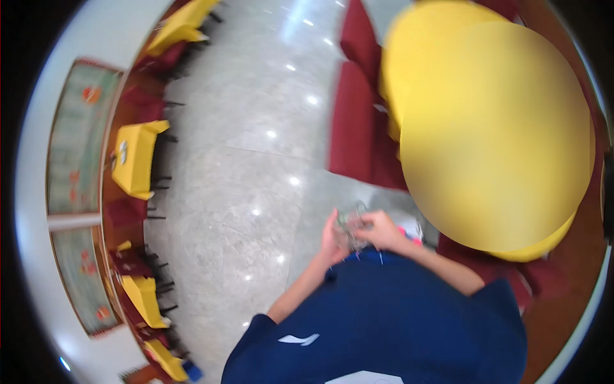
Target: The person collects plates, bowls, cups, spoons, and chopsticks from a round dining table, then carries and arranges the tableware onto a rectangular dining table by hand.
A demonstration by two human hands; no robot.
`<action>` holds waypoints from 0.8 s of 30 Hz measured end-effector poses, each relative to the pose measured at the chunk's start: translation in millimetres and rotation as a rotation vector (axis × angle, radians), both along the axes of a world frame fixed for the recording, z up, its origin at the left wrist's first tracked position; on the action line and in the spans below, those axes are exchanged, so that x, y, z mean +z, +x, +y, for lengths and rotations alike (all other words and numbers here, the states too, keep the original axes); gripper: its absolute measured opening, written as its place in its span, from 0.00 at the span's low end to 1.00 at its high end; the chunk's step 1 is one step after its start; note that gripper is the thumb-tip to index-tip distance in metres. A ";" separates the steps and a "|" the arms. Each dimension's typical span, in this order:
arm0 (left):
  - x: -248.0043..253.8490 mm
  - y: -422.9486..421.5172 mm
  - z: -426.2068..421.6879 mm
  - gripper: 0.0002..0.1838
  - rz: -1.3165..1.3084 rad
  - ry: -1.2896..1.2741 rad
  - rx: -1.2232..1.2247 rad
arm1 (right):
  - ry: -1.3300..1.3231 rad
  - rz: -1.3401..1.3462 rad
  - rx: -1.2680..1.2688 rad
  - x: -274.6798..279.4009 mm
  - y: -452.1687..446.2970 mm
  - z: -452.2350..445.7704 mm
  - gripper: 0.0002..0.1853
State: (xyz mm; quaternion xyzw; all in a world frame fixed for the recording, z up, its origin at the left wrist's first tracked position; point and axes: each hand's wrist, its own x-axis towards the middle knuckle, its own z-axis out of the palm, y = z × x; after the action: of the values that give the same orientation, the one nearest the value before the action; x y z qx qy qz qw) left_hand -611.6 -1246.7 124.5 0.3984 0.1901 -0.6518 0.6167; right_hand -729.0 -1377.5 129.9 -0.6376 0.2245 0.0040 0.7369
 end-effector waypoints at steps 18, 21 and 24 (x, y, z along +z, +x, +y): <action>-23.6 283.7 299.2 0.32 -0.160 -0.184 0.684 | -0.217 0.111 0.892 36.2 419.3 244.3 0.14; -60.8 355.3 338.8 0.34 -0.133 -0.177 0.800 | -0.201 0.086 1.025 29.4 525.2 278.1 0.14; -20.4 457.9 360.9 0.34 -0.268 -0.128 0.953 | -0.252 -0.198 1.085 33.5 641.0 306.8 0.15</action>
State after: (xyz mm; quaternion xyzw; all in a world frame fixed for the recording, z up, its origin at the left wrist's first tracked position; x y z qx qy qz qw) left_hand -153.7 -885.8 104.1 0.3091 0.2297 -0.2511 0.8881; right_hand -88.0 -1070.7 163.4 -0.7421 -0.2069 0.2954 0.5649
